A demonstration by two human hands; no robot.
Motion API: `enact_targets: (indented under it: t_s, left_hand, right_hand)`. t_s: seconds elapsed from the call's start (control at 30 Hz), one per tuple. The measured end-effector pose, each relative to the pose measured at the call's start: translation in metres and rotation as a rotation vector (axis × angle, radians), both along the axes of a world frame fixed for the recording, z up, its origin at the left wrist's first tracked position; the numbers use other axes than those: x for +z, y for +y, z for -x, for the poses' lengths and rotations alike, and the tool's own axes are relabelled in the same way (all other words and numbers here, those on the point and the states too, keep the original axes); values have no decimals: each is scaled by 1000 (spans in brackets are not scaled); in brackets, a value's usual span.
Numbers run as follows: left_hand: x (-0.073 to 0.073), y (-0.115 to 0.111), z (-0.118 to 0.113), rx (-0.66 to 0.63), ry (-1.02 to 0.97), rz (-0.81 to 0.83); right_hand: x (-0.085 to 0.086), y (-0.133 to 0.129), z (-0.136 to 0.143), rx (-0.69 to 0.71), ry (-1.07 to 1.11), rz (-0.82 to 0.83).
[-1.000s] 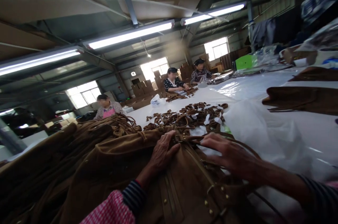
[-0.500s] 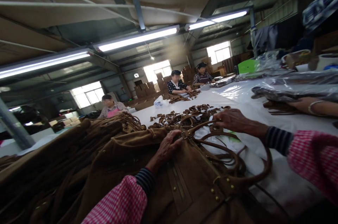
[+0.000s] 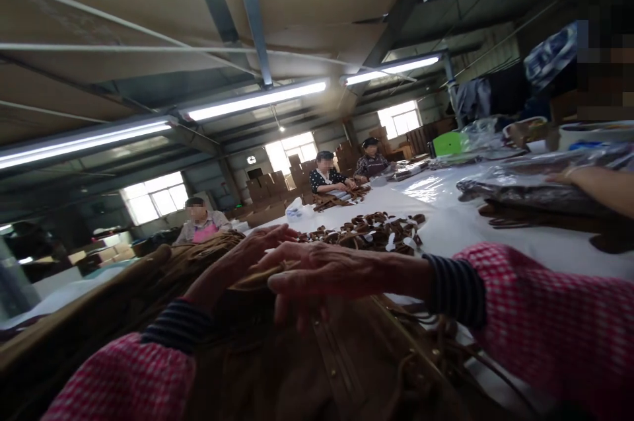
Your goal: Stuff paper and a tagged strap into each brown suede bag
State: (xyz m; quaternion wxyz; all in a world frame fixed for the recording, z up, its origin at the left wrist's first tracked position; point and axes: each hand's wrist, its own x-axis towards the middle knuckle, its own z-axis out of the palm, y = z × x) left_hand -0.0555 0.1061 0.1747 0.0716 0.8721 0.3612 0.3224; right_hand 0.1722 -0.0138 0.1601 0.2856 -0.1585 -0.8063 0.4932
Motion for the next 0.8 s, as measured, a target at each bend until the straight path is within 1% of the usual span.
enact_targets:
  t_s: [0.07,0.1,0.13,0.17,0.2,0.23,0.27,0.3,0.33,0.37,0.4,0.43,0.47,0.53,0.6,0.67,0.73,0.8]
  left_hand:
    - [19,3,3,-21,58,295]
    - [25,5,-1,-26,90,395]
    - [26,8,-8,-25,125,413]
    - [23,11,-19,-41,164,413]
    - [16,15,-33,-64,202,381]
    - [5,19,-49,-87,233,325]
    - [-9,23,-66,-97,267,281]
    - [-26,29,-83,-75,283,244]
    - [-43,36,-99,-30,269,215]
    - [-61,45,-113,15,251,195]
    - [-77,55,-124,66,228,183]
    - [-93,65,-133,116,204,182]
    - [-106,76,-138,163,181,192]
    - [-129,98,-140,241,130,240]
    - [-146,117,-133,280,63,304]
    - [-158,130,-124,281,-28,353]
    - [-166,138,-116,259,-131,376]
    - [-170,142,-110,223,-221,381]
  right_hand:
    - [-41,20,-3,-204,50,-81]
    - [-65,27,-5,-252,-5,-121]
    - [-88,32,-6,-265,-88,-130]
    - [-110,34,-6,-268,-175,-146]
    - [-127,33,-6,-273,-260,-227]
    - [-140,30,-5,-284,-284,-286]
    - [-147,26,-4,-276,-286,-314]
    - [-150,23,-5,-263,-257,-311]
    - [-149,21,-7,-246,-208,-273]
    - [-146,21,-11,-239,-156,-216]
    - [-143,24,-18,-264,-115,-159]
    - [-139,30,-27,-327,-86,-122]
    - [-136,38,-37,-425,-66,-114]
    - [-135,63,-61,-670,-58,-151]
    - [-137,95,-81,-878,-101,-231]
    - [-142,128,-92,-1000,-193,-304]
    - [-145,157,-93,-1039,-284,-358]
    - [-144,176,-85,-1002,-330,-378]
